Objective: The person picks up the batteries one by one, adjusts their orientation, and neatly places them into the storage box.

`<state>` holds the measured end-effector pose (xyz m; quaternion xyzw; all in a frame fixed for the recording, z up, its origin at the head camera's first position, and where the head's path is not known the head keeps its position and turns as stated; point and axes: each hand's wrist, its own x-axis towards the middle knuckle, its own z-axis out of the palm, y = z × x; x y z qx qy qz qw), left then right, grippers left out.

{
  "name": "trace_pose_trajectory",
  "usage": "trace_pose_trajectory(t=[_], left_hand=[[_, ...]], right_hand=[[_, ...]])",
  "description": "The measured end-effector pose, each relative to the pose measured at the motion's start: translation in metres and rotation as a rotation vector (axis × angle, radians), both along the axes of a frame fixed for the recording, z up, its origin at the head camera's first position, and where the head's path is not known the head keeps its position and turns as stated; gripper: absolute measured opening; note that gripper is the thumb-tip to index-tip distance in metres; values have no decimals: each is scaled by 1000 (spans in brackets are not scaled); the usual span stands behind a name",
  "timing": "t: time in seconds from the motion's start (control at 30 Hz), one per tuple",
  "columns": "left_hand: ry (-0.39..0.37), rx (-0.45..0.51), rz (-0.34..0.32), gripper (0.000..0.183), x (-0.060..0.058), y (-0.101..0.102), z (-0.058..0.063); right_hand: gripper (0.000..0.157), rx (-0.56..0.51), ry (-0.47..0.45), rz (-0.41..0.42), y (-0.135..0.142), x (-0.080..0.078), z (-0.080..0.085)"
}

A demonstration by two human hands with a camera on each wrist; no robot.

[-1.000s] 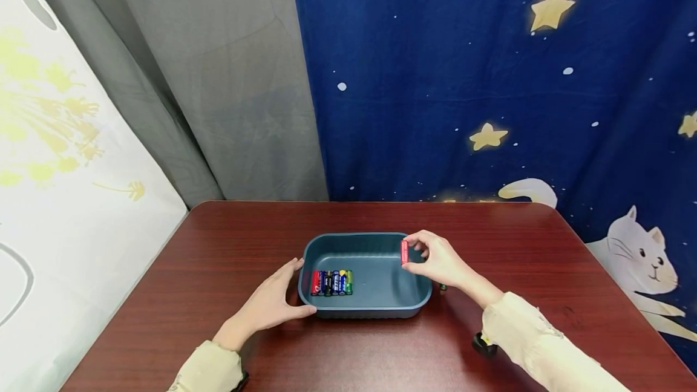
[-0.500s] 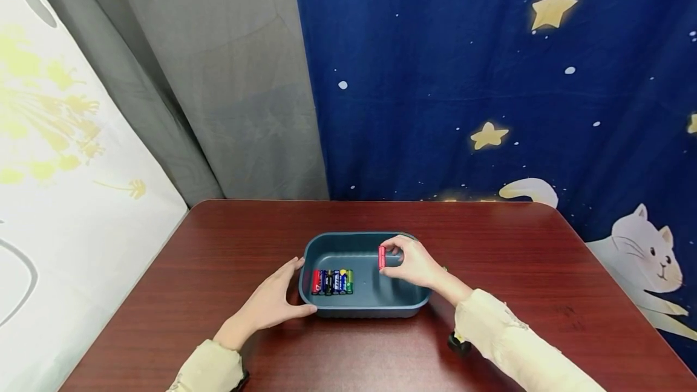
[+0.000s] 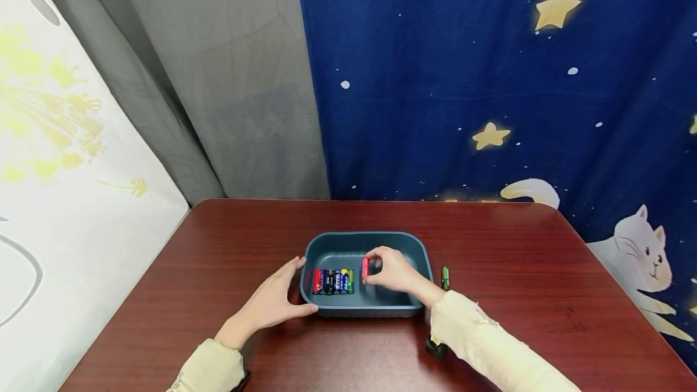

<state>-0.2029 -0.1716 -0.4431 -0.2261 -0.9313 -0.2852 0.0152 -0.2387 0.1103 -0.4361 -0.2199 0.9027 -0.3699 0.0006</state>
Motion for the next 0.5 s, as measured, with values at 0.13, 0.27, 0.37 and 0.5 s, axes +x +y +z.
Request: trace_pose_trajectory(t=[0.13, 0.27, 0.37, 0.5], left_hand=[[-6, 5, -1, 99, -1, 0, 0], [-13, 7, 1, 98, -1, -1, 0], [-13, 1, 2, 98, -2, -1, 0], [-12, -1, 2, 98, -2, 0, 0]], right_hand=[[42, -1, -50, -22, -4, -1, -4], [43, 5, -71, -9, -9, -3, -7], [43, 22, -76, 0, -12, -3, -9], [43, 42, -78, -4, -17, -2, -9]])
